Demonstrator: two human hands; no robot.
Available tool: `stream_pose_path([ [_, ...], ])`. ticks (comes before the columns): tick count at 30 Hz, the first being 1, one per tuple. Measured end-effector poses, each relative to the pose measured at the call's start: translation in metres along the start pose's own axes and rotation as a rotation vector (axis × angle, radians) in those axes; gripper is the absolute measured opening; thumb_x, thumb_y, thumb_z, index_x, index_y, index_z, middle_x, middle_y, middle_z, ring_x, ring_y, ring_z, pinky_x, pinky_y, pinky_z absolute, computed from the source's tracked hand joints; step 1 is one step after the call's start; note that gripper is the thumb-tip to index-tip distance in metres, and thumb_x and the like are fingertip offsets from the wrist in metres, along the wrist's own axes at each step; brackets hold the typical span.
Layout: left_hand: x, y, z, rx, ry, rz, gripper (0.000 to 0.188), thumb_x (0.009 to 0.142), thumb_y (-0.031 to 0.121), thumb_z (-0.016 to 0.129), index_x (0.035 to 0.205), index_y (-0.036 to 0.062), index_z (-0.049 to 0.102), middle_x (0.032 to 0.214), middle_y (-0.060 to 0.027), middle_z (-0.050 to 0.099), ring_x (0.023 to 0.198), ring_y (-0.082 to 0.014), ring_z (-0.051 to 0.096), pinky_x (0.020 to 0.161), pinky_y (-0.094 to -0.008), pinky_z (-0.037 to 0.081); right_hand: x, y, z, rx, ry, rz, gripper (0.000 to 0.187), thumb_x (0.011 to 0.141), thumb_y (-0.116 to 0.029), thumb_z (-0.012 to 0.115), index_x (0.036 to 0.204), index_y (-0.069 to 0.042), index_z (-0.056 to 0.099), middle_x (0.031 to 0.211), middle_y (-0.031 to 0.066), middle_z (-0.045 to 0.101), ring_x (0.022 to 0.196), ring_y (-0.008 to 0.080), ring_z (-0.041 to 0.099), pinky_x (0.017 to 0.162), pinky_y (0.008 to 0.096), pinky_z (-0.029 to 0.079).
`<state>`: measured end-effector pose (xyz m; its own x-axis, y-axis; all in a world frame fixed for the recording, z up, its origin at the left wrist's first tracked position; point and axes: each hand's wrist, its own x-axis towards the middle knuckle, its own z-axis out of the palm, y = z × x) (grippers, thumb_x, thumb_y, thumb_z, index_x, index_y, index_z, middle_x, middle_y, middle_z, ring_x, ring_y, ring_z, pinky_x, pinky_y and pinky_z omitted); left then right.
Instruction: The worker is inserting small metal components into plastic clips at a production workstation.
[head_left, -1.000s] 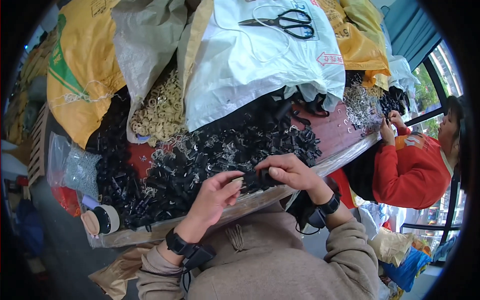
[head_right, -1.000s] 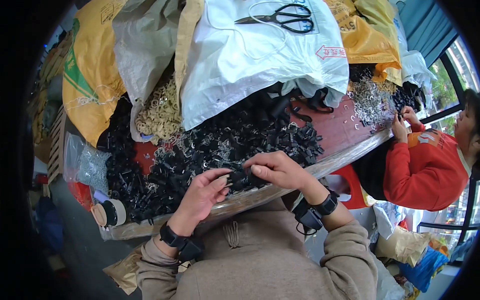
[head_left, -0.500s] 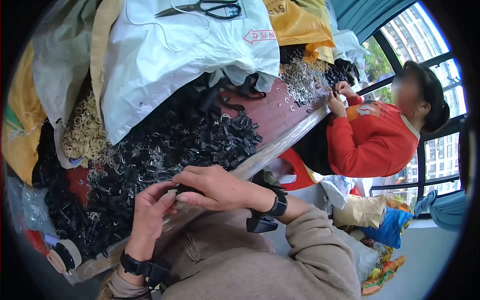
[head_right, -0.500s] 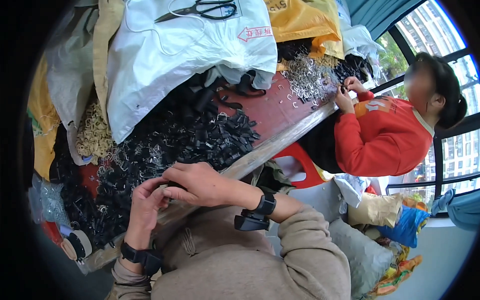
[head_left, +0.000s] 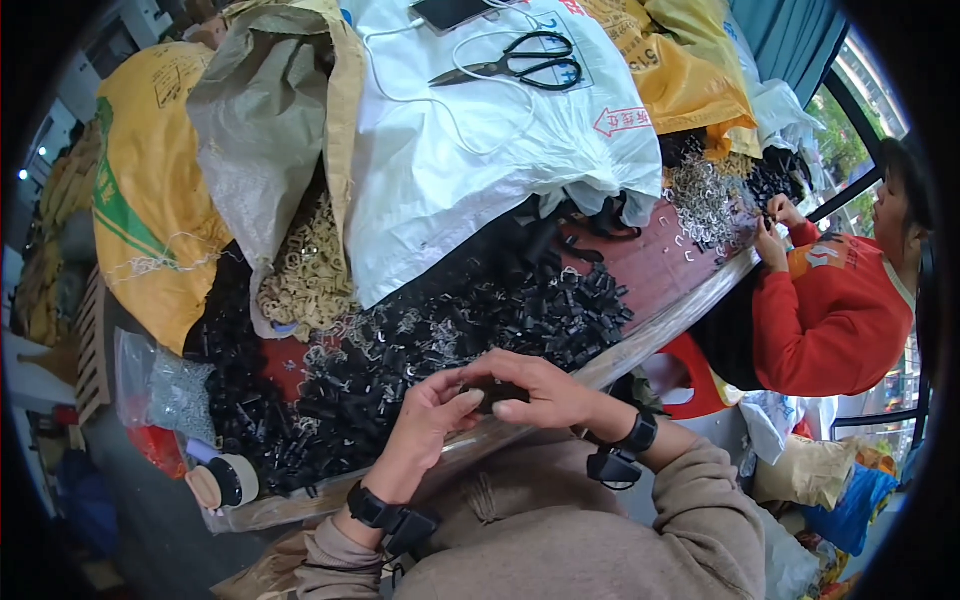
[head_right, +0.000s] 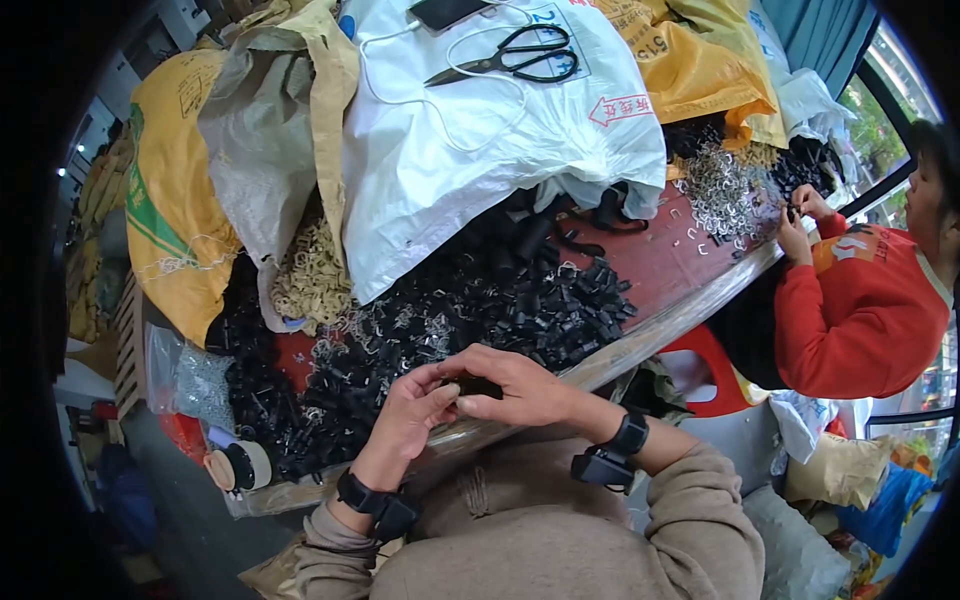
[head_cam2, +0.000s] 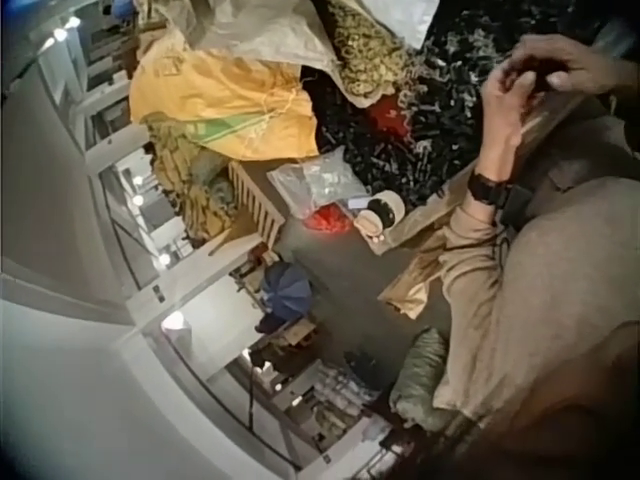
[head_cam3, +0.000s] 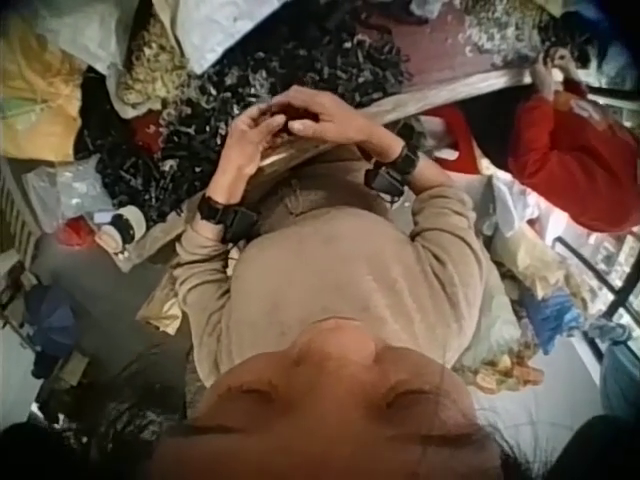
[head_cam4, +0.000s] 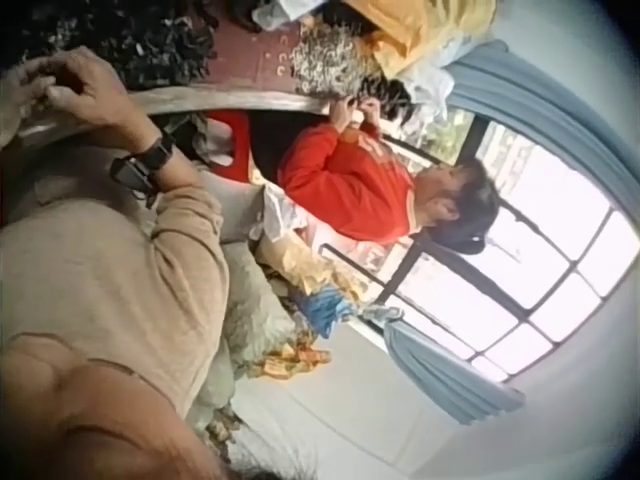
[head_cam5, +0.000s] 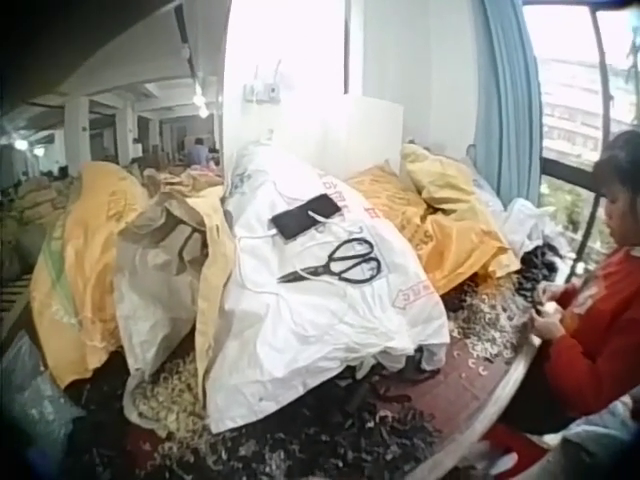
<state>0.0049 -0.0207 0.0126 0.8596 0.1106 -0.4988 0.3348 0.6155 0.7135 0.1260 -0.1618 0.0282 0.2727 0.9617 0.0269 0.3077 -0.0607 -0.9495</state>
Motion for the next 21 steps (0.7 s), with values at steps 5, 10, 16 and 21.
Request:
stream_pose_path([
  [5, 0.001, -0.004, -0.002, -0.018, 0.021, -0.013, 0.035, 0.075, 0.008, 0.062, 0.107, 0.0034, 0.048, 0.089, -0.0022, 0.058, 0.069, -0.0079, 0.055, 0.058, -0.0200, 0.046, 0.005, 0.004, -0.002, 0.105, -0.145, -0.306, 0.059, 0.076, -0.041, 0.054, 0.118, -0.001, 0.039, 0.118, 0.0152, 0.042, 0.108, 0.0293, 0.042, 0.087, 0.0361, 0.036],
  [10, 0.004, -0.012, -0.003, -0.074, -0.005, -0.054, 0.037, 0.074, 0.007, 0.063, 0.108, 0.0045, 0.047, 0.089, -0.0020, 0.057, 0.072, -0.0090, 0.055, 0.060, -0.0211, 0.046, 0.005, 0.004, -0.002, 0.046, -0.252, -0.300, 0.066, 0.075, -0.044, 0.054, 0.120, 0.001, 0.036, 0.119, 0.0169, 0.041, 0.110, 0.0302, 0.040, 0.090, 0.0364, 0.034],
  [16, 0.004, -0.018, 0.002, -0.208, -0.026, -0.088, 0.041, 0.072, 0.005, 0.063, 0.110, 0.0047, 0.046, 0.090, -0.0023, 0.056, 0.076, -0.0101, 0.055, 0.063, -0.0219, 0.046, 0.001, 0.010, -0.002, 0.072, -0.142, -0.240, 0.064, 0.075, -0.043, 0.055, 0.118, 0.002, 0.038, 0.113, 0.0178, 0.045, 0.104, 0.0303, 0.045, 0.087, 0.0357, 0.036],
  [21, -0.003, -0.011, 0.012, -0.179, -0.045, -0.087, 0.042, 0.072, 0.004, 0.063, 0.110, 0.0046, 0.046, 0.091, -0.0032, 0.056, 0.078, -0.0102, 0.055, 0.067, -0.0219, 0.046, 0.006, 0.014, 0.002, 0.147, 0.014, -0.256, 0.061, 0.075, -0.042, 0.054, 0.115, 0.002, 0.040, 0.105, 0.0164, 0.049, 0.096, 0.0285, 0.050, 0.083, 0.0345, 0.039],
])
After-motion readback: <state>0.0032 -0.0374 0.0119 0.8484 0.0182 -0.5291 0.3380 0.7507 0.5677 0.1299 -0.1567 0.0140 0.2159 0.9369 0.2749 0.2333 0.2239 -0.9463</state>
